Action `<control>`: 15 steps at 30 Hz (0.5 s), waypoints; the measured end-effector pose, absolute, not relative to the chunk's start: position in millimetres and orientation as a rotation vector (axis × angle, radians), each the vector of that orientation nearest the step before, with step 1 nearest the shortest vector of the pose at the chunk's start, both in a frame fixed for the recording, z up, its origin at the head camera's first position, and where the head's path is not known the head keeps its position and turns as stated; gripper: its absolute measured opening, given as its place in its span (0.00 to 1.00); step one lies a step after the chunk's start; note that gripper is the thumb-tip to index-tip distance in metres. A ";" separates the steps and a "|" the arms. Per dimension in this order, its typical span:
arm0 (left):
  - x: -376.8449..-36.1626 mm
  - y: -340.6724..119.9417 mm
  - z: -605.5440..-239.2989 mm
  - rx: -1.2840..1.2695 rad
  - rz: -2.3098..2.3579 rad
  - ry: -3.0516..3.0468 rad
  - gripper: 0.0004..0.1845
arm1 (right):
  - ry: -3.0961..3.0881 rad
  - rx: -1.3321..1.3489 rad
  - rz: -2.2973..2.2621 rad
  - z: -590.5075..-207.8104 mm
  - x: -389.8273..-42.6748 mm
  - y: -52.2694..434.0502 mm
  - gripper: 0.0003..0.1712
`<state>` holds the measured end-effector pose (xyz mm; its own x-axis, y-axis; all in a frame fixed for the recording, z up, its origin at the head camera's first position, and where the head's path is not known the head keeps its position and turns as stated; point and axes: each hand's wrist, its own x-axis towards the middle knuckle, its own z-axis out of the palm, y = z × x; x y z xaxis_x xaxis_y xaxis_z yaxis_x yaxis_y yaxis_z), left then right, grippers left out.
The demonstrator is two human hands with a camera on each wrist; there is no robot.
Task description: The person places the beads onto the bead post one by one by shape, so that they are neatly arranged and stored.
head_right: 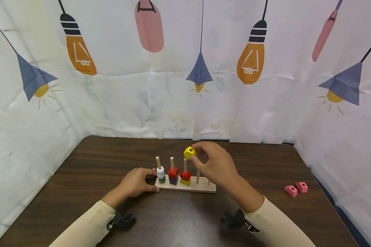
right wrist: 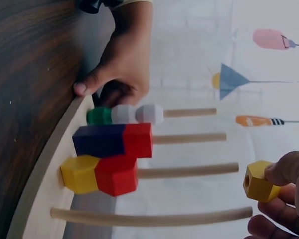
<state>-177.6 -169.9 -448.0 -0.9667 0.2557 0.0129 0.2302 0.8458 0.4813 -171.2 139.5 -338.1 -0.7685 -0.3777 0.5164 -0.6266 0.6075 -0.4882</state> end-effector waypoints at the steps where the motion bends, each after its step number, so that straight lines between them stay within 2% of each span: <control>1: -177.7 -170.1 -448.1 0.390 0.765 2.967 0.28 | -2.476 0.805 0.965 -338.7 -170.9 137.8 0.19; 15: -178.0 -170.7 -449.5 0.383 0.773 2.957 0.28 | -2.481 0.783 1.055 -347.8 -165.7 124.3 0.19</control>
